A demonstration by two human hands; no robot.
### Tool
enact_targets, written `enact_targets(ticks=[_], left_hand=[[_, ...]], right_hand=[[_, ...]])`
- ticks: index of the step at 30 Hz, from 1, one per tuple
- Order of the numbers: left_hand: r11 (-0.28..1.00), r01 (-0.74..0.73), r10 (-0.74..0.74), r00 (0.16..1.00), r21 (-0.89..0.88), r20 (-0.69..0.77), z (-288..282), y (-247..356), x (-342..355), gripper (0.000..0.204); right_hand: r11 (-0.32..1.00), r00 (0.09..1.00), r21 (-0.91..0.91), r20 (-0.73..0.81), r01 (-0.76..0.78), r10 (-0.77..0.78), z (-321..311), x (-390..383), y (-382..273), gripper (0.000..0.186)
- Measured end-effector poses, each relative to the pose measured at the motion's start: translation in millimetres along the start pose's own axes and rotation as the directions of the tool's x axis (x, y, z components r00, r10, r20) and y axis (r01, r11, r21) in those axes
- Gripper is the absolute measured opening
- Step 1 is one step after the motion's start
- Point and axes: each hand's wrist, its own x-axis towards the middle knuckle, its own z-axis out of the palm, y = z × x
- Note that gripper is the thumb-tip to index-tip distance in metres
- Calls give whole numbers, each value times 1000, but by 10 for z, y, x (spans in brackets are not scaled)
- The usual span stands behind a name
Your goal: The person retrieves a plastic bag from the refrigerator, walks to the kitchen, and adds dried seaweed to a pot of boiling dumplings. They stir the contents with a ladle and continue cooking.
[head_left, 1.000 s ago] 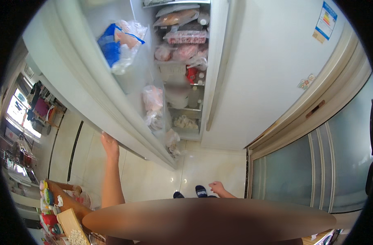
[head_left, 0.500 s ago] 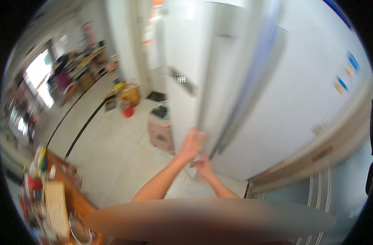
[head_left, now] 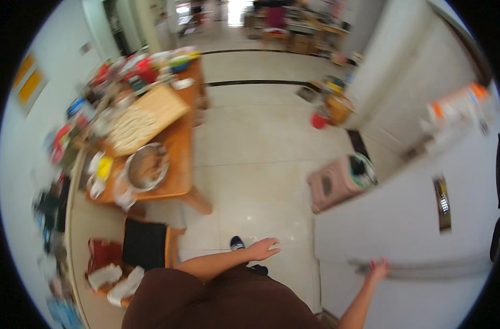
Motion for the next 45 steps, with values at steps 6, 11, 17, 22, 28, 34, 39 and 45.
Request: enact_targets(ticks=[6,11,17,22,28,34,39,45], left_hand=[[868,446,-497,787,-220,-365,-448,-1810,-1578,55],[627,706,-763,467,-331,-447,-364,-2368,-2291,54],[471,712,-872,286,-521,-397,90,-2567,-2433,56],[435,576,-888,147,-692,-436,177,-2538,-2186,57],[314,490,-911,-87,-813,-404,441,-2258,-2008,57],[244,387,-895,-265,-889,-360,-154,-1875,-980,55],[388,205,-862,-264,-898,-433,-374,-1657,-428,47],[417,242,-855,-224,-876,-468,-141,-1397,-252,44]], right_hand=[[993,998,-120,-63,-14,7,-338,514,44,61],[886,972,-463,214,12,99,557,12,604,69],[562,692,-812,496,157,525,1861,-1129,1207,59],[408,476,-823,563,395,675,2758,-1329,1405,52],[500,188,-694,663,519,725,4586,-927,1644,44],[742,-53,-543,792,393,608,7147,-2152,1002,27],[673,-107,-566,722,476,683,8000,-2734,1212,22],[614,-137,-656,626,440,768,7926,-3187,1706,22]])
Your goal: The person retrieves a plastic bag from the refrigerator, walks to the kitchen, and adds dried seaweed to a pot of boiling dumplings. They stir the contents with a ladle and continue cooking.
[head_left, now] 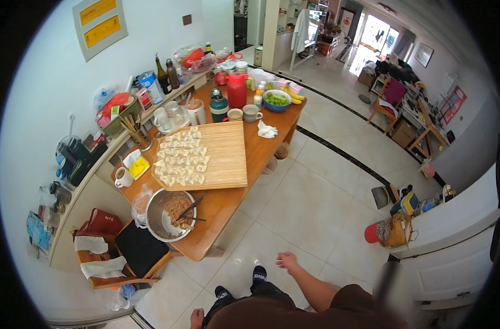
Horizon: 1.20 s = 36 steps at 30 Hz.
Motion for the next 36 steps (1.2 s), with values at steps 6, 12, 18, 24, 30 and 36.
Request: enact_targets(ticks=[6,12,18,24,30,36], left_hand=[[728,-523,529,840,443,122,-240,-643,-354,58],[972,-136,135,991,191,14,-482,-559,-281,61],[972,182,-188,982,-148,-24,16,303,62,64],[953,99,-82,994,-285,71,264,745,382,67],[959,135,-118,990,-250,81,125,736,412,65],[966,160,-149,986,-204,71,54,600,371,61]], right_hand=[[992,997,-100,-4,-75,75,75,-139,585,25],[977,980,98,-39,-190,195,-862,342,1578,23],[840,961,-515,-277,-171,25,-1406,240,1682,22],[620,915,-784,-267,-23,-304,-1177,-120,1111,30],[665,930,-745,-205,54,-306,-639,-242,658,39],[726,919,-684,-327,-69,-220,-504,-434,278,47]])
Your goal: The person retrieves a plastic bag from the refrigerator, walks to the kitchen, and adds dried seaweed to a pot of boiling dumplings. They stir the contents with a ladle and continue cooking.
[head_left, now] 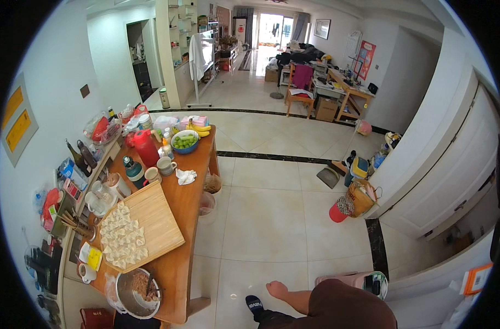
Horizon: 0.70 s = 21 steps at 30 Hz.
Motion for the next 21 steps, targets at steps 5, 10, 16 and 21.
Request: enact_targets(ticks=[5,10,16,21], left_hand=[[999,-24,25,1000,22,0,-183,-143,5,57],[998,-50,51,999,24,-17,-396,-380,-42,54],[997,-69,70,997,37,-21,-511,-612,-79,52],[999,-21,26,994,44,-110,-818,-908,-156,51]], right_hand=[[993,992,27,-40,117,-116,249,-38,102,44],[936,935,-60,101,346,-339,689,-336,78,39],[842,833,-148,307,519,-460,881,-629,-264,32],[817,810,-218,407,534,-422,788,-929,-879,37]])
